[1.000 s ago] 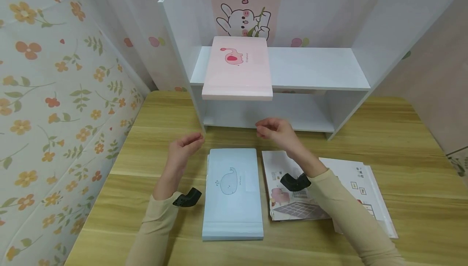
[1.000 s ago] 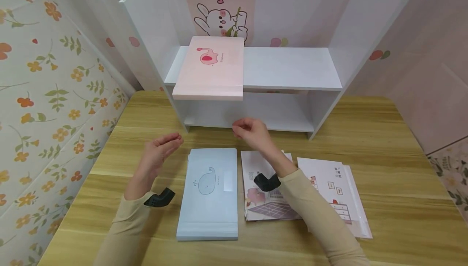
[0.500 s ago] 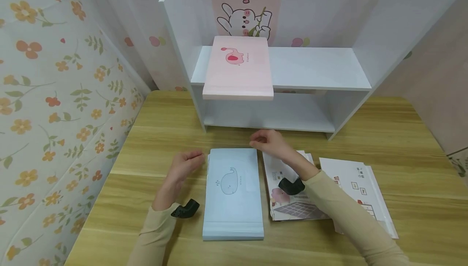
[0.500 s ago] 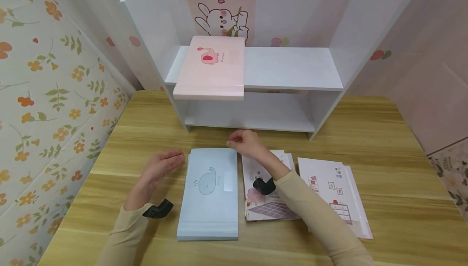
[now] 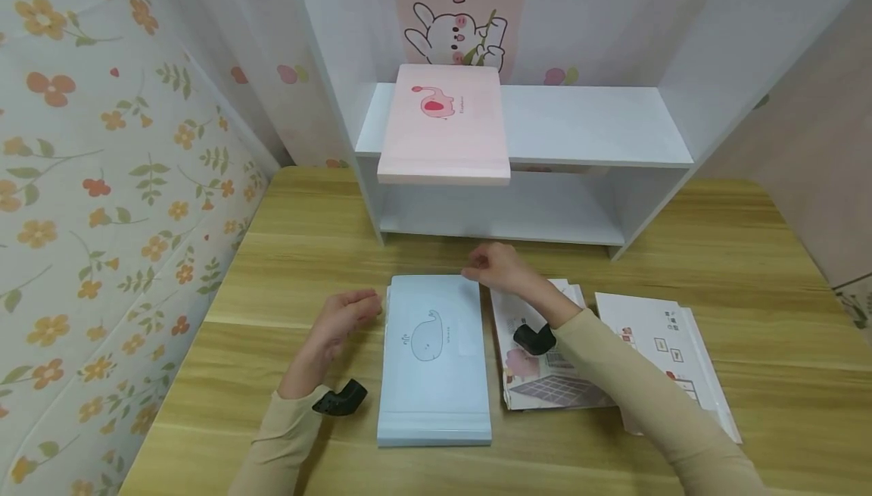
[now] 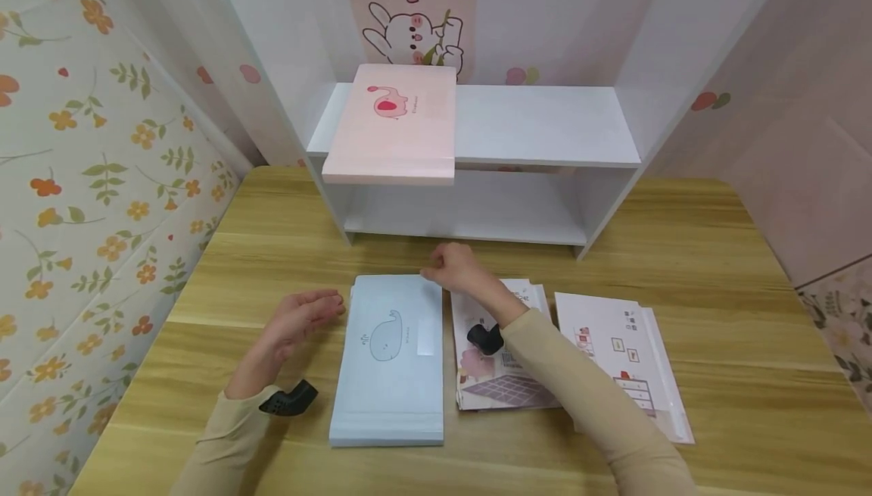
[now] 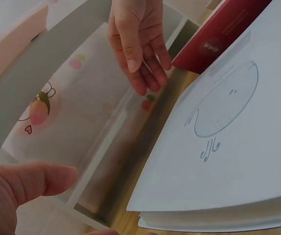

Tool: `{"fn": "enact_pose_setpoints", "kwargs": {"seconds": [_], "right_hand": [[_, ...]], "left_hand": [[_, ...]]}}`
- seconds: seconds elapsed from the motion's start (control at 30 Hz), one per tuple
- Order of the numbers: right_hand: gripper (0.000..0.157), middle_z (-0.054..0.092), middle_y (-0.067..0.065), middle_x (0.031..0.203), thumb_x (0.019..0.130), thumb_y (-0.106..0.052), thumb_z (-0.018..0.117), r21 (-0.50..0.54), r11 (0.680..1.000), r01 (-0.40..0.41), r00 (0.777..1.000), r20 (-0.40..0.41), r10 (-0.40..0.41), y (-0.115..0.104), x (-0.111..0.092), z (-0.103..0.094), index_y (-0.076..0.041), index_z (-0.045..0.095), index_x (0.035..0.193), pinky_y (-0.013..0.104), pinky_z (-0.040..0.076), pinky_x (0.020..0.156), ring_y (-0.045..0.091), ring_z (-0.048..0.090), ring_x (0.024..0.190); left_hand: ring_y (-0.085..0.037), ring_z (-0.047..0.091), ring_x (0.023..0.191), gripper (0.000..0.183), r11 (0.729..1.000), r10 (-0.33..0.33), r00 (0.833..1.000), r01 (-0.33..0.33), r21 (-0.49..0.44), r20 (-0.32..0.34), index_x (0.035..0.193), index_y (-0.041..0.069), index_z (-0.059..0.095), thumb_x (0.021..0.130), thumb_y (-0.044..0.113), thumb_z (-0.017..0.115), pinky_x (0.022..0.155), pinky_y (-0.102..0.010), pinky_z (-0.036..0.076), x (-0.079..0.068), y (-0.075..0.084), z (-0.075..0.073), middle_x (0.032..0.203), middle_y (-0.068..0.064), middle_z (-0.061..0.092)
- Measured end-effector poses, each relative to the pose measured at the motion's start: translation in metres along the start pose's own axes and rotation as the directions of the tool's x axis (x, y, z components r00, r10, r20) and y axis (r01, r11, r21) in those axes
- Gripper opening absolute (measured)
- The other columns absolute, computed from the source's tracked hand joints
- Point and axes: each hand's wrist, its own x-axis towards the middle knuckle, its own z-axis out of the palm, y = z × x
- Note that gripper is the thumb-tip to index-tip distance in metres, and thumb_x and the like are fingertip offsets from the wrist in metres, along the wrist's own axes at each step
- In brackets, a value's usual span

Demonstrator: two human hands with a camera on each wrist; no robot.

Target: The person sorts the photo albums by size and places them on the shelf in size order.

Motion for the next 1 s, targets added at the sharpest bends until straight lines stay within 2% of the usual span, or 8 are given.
{"fn": "enact_pose_setpoints", "kwargs": {"seconds": [0.17,0.27,0.37,0.53,0.77,1.0], "right_hand": [[0.046,0.062,0.022,0.102,0.090,-0.019,0.062,-0.032,0.999,0.005,0.999,-0.038,-0.007,-0.005,-0.005,0.003,0.014,0.053,0.120,0.039,0.050,0.078,0.028,0.059,0.089],[0.047,0.062,0.021,0.097,0.089,-0.018,0.062,-0.059,0.998,0.002,0.999,-0.032,-0.004,-0.007,-0.007,0.006,0.015,0.052,0.121,0.039,0.050,0.075,0.026,0.058,0.081],[0.048,0.063,0.025,0.103,0.090,-0.018,0.062,-0.105,0.994,-0.006,1.000,-0.020,0.004,-0.007,-0.004,0.010,0.016,0.052,0.121,0.042,0.051,0.080,0.029,0.062,0.087],[0.051,0.059,0.031,0.111,0.090,-0.021,0.062,-0.153,0.988,-0.026,0.999,0.015,0.029,-0.005,0.010,0.015,0.017,0.050,0.121,0.044,0.051,0.082,0.034,0.063,0.092],[0.057,0.050,0.029,0.125,0.084,-0.023,0.068,-0.218,0.971,-0.099,0.987,0.105,0.124,0.001,0.024,0.016,0.016,0.049,0.123,0.047,0.041,0.096,0.042,0.045,0.118],[0.051,0.057,0.024,0.116,0.078,-0.019,0.074,-0.208,0.972,-0.113,0.982,0.126,0.141,-0.002,0.028,0.017,0.013,0.057,0.114,0.041,0.047,0.089,0.036,0.052,0.108]], "left_hand": [[-0.031,0.054,0.112,0.045,0.999,-0.007,0.999,0.008,-0.035,0.035,0.130,-0.018,0.041,0.094,0.006,0.051,0.094,-0.036,0.045,-0.003,-0.001,0.002,0.134,-0.031,0.043],[-0.031,0.054,0.112,0.045,0.999,-0.008,0.999,0.010,-0.045,0.047,0.130,-0.019,0.039,0.094,0.005,0.050,0.093,-0.036,0.046,-0.004,-0.001,0.003,0.132,-0.033,0.043],[-0.031,0.054,0.112,0.046,0.999,-0.017,0.999,0.019,-0.046,0.046,0.131,-0.019,0.038,0.095,0.007,0.051,0.093,-0.036,0.046,-0.003,-0.001,0.004,0.130,-0.033,0.045],[-0.029,0.056,0.107,0.044,0.998,-0.027,0.999,0.029,-0.050,0.030,0.130,-0.018,0.040,0.095,0.007,0.051,0.088,-0.034,0.050,0.001,-0.001,0.004,0.127,-0.032,0.048],[-0.022,0.060,0.095,0.043,0.996,-0.033,0.999,0.035,-0.079,0.028,0.127,-0.019,0.042,0.093,0.006,0.053,0.082,-0.032,0.053,0.003,-0.002,0.003,0.121,-0.030,0.052],[-0.020,0.060,0.094,0.043,0.996,-0.040,0.999,0.042,-0.073,0.030,0.127,-0.018,0.043,0.094,0.007,0.053,0.082,-0.030,0.052,0.004,-0.002,0.003,0.119,-0.028,0.054]]}}
